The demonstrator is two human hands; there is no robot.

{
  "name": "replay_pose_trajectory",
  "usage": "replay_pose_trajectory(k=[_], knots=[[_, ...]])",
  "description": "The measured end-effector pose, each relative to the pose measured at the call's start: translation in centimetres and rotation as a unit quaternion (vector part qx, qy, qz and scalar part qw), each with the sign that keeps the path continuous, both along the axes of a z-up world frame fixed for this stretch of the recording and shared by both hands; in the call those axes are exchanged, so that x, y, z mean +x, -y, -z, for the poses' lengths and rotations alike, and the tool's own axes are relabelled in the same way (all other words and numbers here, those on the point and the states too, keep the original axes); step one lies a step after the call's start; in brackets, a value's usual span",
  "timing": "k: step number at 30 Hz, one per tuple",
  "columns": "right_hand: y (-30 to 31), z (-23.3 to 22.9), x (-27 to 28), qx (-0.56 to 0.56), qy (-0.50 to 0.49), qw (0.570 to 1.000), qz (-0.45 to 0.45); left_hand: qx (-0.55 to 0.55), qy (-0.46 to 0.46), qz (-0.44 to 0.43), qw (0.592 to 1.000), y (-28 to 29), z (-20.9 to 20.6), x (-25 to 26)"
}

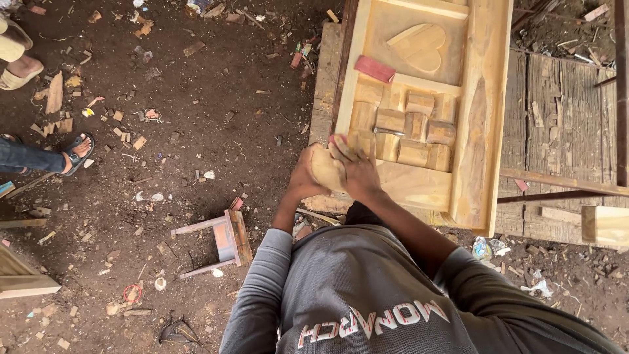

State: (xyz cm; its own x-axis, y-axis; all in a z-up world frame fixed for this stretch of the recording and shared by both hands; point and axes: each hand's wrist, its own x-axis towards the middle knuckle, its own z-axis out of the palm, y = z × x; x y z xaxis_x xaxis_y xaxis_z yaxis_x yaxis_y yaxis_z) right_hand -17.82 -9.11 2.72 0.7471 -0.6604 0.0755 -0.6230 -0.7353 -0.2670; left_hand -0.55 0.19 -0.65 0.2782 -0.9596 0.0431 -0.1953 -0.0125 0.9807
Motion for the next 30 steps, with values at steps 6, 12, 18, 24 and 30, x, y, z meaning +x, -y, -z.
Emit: replay_pose_trajectory(k=[6,12,18,24,30], knots=[[7.8,0.6,4.2,-0.02,0.036,0.995,0.09,-0.006,0.027,0.0,1.0,0.1,0.1,-0.1],[1.8,1.1,1.7,-0.034,0.068,0.997,0.029,0.011,0.041,0.0,0.999,0.1,-0.2,-0.1],[5.9,2.4,1.1,-0.028,0.011,0.999,0.039,-0.055,0.06,0.013,0.997,0.2,1.0,0.3],[12.4,3.4,5.3,-0.052,0.056,0.992,0.098,-0.046,0.039,0.004,0.998,-0.2,1.5,0.5],[0.9,1.4,-1.1,-0.027,0.0,1.0,-0.002,-0.079,0.016,0.005,0.997,-0.1,0.8,0.0]])
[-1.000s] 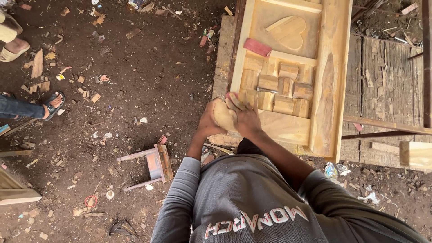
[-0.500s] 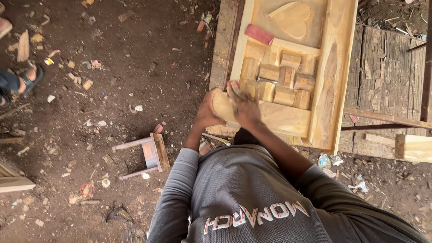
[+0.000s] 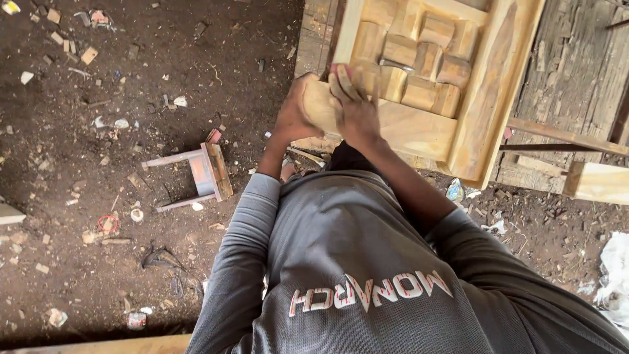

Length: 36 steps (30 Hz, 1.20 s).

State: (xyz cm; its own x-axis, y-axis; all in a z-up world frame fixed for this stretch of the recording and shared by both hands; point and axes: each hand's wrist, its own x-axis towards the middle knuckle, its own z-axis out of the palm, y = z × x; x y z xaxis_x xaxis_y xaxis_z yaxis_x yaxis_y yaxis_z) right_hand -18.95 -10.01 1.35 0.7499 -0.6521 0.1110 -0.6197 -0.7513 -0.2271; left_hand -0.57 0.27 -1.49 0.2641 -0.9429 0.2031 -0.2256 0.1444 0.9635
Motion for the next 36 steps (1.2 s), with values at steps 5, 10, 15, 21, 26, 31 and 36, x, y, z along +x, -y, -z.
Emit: replay_pose_trajectory(k=[5,10,15,21,26,31,36], knots=[[7.6,0.6,2.8,0.035,0.071,0.995,0.056,-0.056,0.05,0.007,0.997,0.0,0.2,0.3],[9.5,1.3,5.6,0.064,0.022,0.987,0.144,0.072,0.043,-0.002,0.996,-0.1,-1.1,0.1],[-1.3,0.2,-0.3,-0.04,0.017,0.999,-0.009,0.085,0.061,-0.015,0.994,-0.2,-1.9,0.0],[7.0,1.2,2.1,-0.049,0.095,0.992,0.061,0.052,0.091,-0.013,0.994,-0.2,-1.9,0.0],[6.0,1.8,2.7,0.035,0.023,0.993,0.107,0.091,0.103,-0.017,0.99,-0.2,-1.7,0.3],[-2.2,-1.0,-1.7,-0.02,-0.004,1.0,-0.021,0.089,0.082,-0.006,0.993,0.1,-1.5,0.2],[1.2,-2.8,1.8,0.164,-0.016,0.981,0.105,0.07,0.073,0.002,0.995,0.1,-0.6,0.4]])
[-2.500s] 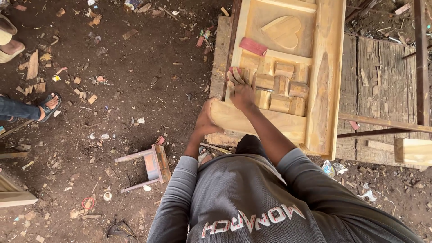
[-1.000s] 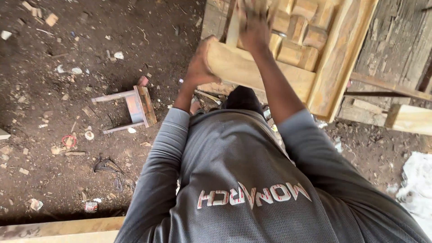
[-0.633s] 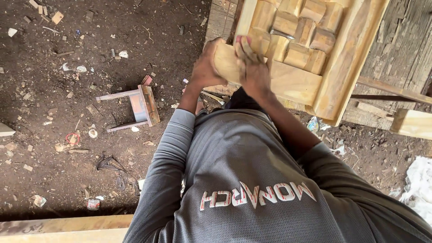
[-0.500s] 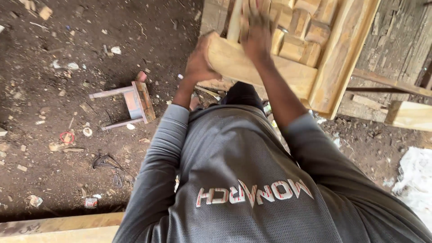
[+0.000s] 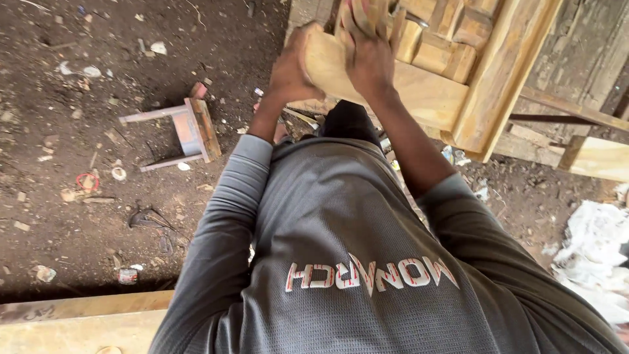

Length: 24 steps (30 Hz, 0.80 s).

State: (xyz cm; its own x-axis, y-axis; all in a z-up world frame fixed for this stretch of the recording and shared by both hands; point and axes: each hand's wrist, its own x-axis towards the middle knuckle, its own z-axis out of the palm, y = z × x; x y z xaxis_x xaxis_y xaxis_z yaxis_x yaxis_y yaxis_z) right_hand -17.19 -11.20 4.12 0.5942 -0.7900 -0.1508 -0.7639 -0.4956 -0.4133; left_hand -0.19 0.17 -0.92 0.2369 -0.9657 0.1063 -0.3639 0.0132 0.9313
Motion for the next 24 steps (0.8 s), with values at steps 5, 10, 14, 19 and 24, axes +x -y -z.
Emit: replay_pose_trajectory(k=[5,10,14,19,24], knots=[[-4.2,-1.3,-1.1,-0.215,0.069,0.967,-0.119,-0.001,-0.002,0.005,1.0,0.1,0.1,0.0],[-2.0,-1.0,0.2,-0.197,0.004,0.977,-0.086,-0.015,0.006,-0.003,1.0,0.2,0.7,0.0],[-0.7,-0.5,0.7,-0.107,0.028,0.994,-0.019,-0.033,-0.013,0.006,0.999,0.2,1.4,-0.6],[-4.5,-0.4,-1.6,-0.296,0.073,0.944,-0.122,-0.066,-0.025,0.009,0.997,0.5,2.4,0.0],[0.1,1.3,0.9,-0.098,0.011,0.995,0.021,-0.083,0.014,0.002,0.996,0.5,4.6,-0.3]])
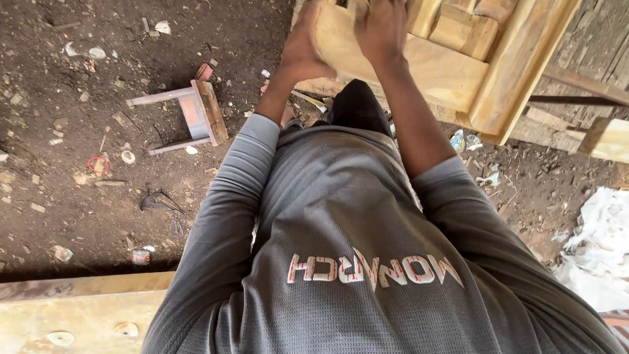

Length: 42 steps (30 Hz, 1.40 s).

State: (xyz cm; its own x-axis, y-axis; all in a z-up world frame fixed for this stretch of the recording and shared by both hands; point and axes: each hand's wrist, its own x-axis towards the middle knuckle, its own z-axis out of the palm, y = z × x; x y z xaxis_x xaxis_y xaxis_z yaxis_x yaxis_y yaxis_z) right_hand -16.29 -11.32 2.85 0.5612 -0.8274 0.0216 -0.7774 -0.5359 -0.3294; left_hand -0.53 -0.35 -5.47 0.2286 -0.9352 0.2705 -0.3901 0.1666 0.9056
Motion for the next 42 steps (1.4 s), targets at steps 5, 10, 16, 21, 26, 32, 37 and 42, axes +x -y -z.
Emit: replay_pose_trajectory(k=[5,10,16,21,26,32,37,42], knots=[[-4.4,-1.5,-0.1,-0.038,0.039,0.996,-0.071,0.003,-0.091,0.041,0.995,0.0,-0.8,0.7],[-5.9,-3.0,-2.8,-0.064,0.026,0.995,-0.069,0.024,-0.079,0.028,0.996,-0.3,-2.5,0.0],[0.2,-1.8,1.7,-0.058,0.03,0.998,-0.018,0.046,-0.065,0.025,0.997,0.0,-3.8,0.7],[-2.8,-2.6,0.2,-0.07,0.044,0.991,-0.103,0.065,-0.075,0.03,0.995,-0.3,-4.4,0.4],[-3.1,-3.8,-6.4,-0.055,-0.06,0.975,-0.206,0.105,-0.05,0.003,0.993,-0.2,-4.7,0.3],[1.4,-6.0,-17.2,-0.23,-0.256,0.888,-0.304,0.069,-0.055,0.011,0.996,-0.3,-4.3,0.0],[1.7,-6.0,-14.7,-0.072,-0.133,0.948,-0.278,0.079,-0.069,0.005,0.994,0.0,-4.2,-0.1],[0.3,-1.8,-5.5,-0.083,-0.018,0.941,-0.327,0.054,-0.11,0.017,0.992,-0.4,-4.3,-0.6]])
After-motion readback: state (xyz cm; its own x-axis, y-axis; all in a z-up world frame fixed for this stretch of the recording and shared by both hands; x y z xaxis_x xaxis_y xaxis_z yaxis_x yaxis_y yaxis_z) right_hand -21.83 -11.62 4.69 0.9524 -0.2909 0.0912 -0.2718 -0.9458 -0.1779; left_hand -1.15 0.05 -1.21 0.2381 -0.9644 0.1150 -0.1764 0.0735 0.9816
